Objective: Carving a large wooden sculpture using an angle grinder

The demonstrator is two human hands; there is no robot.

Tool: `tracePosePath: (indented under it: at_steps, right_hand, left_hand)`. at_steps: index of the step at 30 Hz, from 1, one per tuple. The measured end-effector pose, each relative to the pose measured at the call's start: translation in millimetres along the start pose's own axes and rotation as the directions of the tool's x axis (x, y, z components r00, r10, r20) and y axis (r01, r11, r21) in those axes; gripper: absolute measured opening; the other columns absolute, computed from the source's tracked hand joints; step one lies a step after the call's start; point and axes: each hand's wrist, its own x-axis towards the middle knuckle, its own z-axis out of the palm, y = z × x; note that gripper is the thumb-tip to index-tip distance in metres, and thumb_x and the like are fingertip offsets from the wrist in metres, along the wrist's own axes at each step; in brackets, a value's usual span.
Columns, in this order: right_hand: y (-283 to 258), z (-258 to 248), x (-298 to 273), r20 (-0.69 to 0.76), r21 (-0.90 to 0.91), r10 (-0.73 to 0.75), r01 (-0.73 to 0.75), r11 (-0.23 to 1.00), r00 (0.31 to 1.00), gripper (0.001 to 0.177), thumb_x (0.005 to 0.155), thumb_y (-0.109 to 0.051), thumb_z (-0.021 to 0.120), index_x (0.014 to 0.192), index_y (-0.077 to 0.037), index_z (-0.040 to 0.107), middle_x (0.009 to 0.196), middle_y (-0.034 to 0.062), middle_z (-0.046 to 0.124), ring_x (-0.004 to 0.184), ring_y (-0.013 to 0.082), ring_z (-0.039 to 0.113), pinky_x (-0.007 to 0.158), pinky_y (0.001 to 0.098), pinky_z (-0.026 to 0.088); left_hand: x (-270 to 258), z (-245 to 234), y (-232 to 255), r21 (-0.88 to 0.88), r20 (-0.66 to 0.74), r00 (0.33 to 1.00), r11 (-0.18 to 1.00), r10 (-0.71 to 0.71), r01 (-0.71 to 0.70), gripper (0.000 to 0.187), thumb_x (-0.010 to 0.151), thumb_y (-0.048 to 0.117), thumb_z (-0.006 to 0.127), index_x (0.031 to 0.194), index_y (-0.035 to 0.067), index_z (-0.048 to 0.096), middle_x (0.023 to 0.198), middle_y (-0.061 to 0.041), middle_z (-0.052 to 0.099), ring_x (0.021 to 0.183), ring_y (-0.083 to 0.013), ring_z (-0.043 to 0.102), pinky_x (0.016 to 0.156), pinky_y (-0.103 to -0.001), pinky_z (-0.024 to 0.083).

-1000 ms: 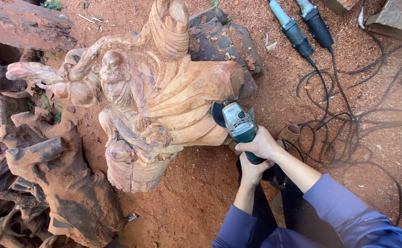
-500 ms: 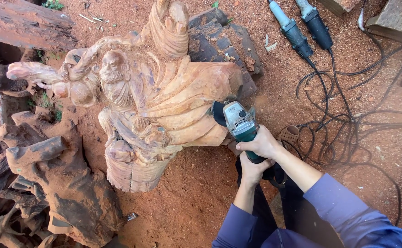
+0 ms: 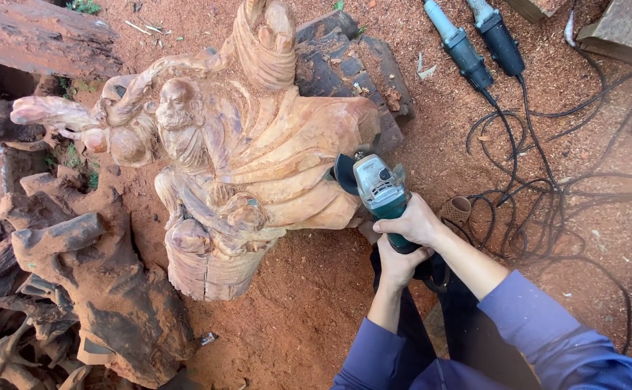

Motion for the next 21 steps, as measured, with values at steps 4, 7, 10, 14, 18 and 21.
tracePosePath:
  at_steps: [4, 7, 10, 14, 18, 21]
  right_hand:
    - [-2, -1, 1, -0.006, 0.008, 0.011, -0.011, 1.0, 1.0, 0.05, 0.047, -0.018, 0.096, 0.091, -0.004, 0.077, 0.079, 0.0147, 0.072, 0.086, 0.0244, 0.069, 0.078, 0.0398, 0.054]
    - [-7, -2, 2, 0.008, 0.025, 0.005, -0.005, 1.0, 1.0, 0.049, 0.048, -0.019, 0.096, 0.09, -0.005, 0.077, 0.079, 0.0139, 0.072, 0.085, 0.0235, 0.069, 0.078, 0.039, 0.054]
    - [-6, -2, 4, 0.02, 0.024, 0.003, -0.004, 1.0, 1.0, 0.05, 0.047, -0.02, 0.096, 0.09, -0.004, 0.077, 0.08, 0.0145, 0.072, 0.087, 0.0239, 0.069, 0.079, 0.0403, 0.054]
    - [2, -4, 8, 0.025, 0.02, 0.008, -0.008, 1.0, 1.0, 0.052, 0.047, -0.023, 0.097, 0.091, -0.004, 0.077, 0.08, 0.0148, 0.072, 0.087, 0.0251, 0.07, 0.079, 0.0413, 0.053]
    - [-2, -5, 8, 0.017, 0.032, -0.004, 0.004, 0.999, 1.0, 0.05, 0.048, -0.022, 0.096, 0.091, -0.006, 0.078, 0.081, 0.0134, 0.074, 0.087, 0.0222, 0.071, 0.079, 0.0371, 0.053]
    - [6, -8, 11, -0.008, 0.062, -0.036, 0.037, 0.997, 0.999, 0.052, 0.048, -0.018, 0.097, 0.094, -0.004, 0.077, 0.085, 0.0145, 0.075, 0.091, 0.0199, 0.069, 0.082, 0.0375, 0.054]
  left_hand:
    - [1, -2, -10, 0.015, -0.005, 1.0, 1.0, -0.009, 0.009, 0.055, 0.055, 0.006, 0.095, 0.103, 0.007, 0.067, 0.094, -0.004, 0.071, 0.088, -0.0128, 0.064, 0.079, -0.032, 0.05]
    - [2, -4, -16, 0.01, -0.016, 1.0, 1.0, -0.014, 0.014, 0.054, 0.055, 0.003, 0.094, 0.102, 0.005, 0.068, 0.093, -0.006, 0.072, 0.088, -0.0127, 0.065, 0.079, -0.031, 0.05]
    - [2, -4, -12, 0.017, -0.021, 1.0, 1.0, -0.005, 0.006, 0.054, 0.055, 0.004, 0.094, 0.102, 0.005, 0.067, 0.092, -0.006, 0.072, 0.087, -0.0117, 0.063, 0.078, -0.032, 0.049]
    - [5, -2, -6, 0.051, -0.029, 1.0, 0.999, -0.01, 0.011, 0.055, 0.055, 0.007, 0.094, 0.103, 0.007, 0.067, 0.093, -0.005, 0.071, 0.088, -0.0125, 0.063, 0.079, -0.032, 0.049]
    - [8, 2, -1, 0.065, -0.043, 0.999, 0.998, -0.014, 0.016, 0.056, 0.054, 0.008, 0.095, 0.102, 0.006, 0.066, 0.093, -0.006, 0.07, 0.088, -0.0129, 0.062, 0.08, -0.033, 0.049]
    - [11, 5, -9, 0.084, -0.041, 0.999, 0.996, -0.021, 0.024, 0.06, 0.054, 0.012, 0.094, 0.105, 0.005, 0.065, 0.095, -0.007, 0.069, 0.092, -0.0157, 0.063, 0.083, -0.036, 0.048]
